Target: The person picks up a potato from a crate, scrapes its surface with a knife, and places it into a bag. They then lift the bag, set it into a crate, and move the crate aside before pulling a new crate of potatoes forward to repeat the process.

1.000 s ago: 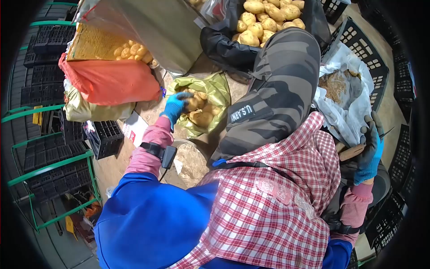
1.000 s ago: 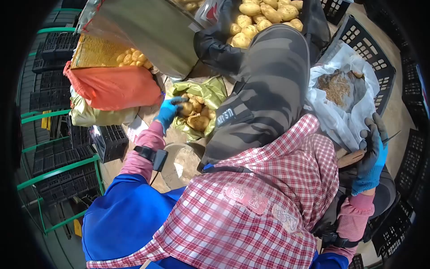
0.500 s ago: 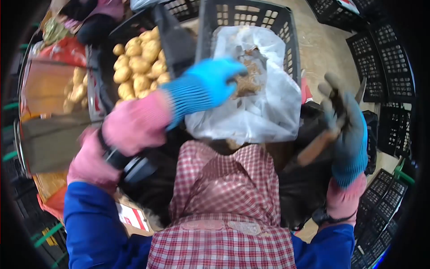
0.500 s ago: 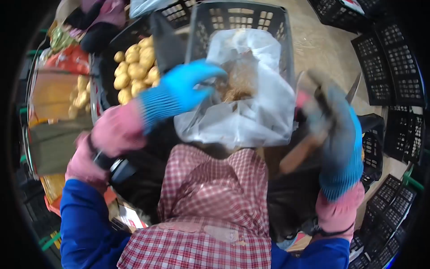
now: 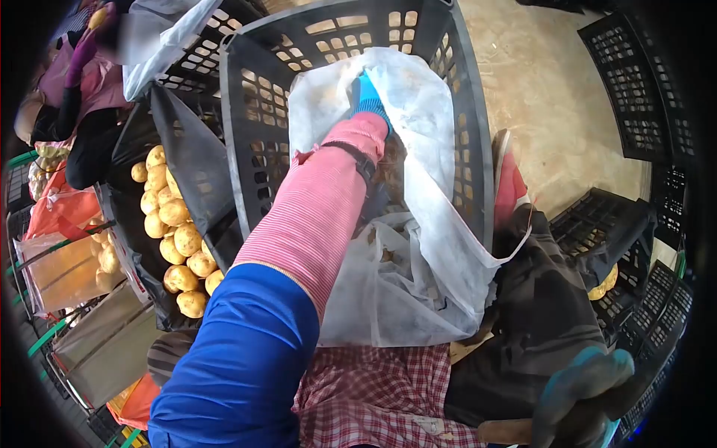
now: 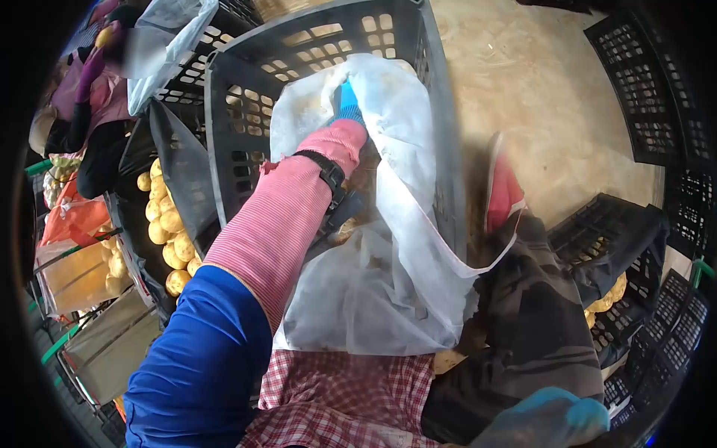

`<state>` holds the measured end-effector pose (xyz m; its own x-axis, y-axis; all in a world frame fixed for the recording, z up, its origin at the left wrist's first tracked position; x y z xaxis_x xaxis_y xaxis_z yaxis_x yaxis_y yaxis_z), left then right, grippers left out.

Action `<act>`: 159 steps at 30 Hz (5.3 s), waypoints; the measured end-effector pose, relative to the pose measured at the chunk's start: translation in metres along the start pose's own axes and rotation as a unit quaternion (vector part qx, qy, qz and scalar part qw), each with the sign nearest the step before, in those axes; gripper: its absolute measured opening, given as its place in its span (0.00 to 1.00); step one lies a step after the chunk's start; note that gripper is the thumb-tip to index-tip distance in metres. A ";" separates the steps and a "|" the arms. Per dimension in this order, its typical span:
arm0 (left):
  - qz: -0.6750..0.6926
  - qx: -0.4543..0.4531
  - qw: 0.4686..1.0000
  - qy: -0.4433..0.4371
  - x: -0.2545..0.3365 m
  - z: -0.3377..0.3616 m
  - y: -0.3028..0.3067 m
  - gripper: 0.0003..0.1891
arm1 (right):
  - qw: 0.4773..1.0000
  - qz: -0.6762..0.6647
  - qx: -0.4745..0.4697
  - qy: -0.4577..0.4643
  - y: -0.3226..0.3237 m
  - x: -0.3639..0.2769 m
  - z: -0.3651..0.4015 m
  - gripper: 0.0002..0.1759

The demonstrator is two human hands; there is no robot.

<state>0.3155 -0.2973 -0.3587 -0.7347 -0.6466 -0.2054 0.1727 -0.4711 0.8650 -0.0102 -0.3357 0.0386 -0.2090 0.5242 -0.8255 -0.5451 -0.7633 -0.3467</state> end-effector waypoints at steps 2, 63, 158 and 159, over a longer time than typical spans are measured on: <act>0.005 -0.008 0.999 -0.037 -0.005 0.009 0.008 0.32 | 1.000 -0.011 -0.020 0.007 0.003 0.000 0.010 0.24; 0.648 0.307 0.680 -0.153 -0.016 0.512 0.171 0.57 | 0.927 0.021 -0.144 0.345 -0.079 0.088 0.075 0.24; 0.680 0.361 0.609 -0.188 -0.023 0.522 0.165 0.43 | 0.960 0.077 -0.199 0.180 -0.078 0.078 0.078 0.35; 0.679 0.361 0.611 -0.187 -0.022 0.522 0.164 0.43 | 0.960 0.065 -0.199 0.184 -0.078 0.078 0.080 0.33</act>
<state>0.0180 -0.0472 0.0267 -0.3565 0.0981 0.9291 0.5544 0.8227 0.1258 -0.0486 -0.2053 0.0371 0.0860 0.3025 -0.9493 -0.1649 -0.9353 -0.3130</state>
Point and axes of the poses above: each hand's wrist, its own z-axis away from the middle knuckle, its own y-axis out of the back of the hand, x = y × z, the point moved 4 cm from there along -z, towards the middle knuckle, and after that the axes turned 2 degrees about -z, right-handed, at the moved point
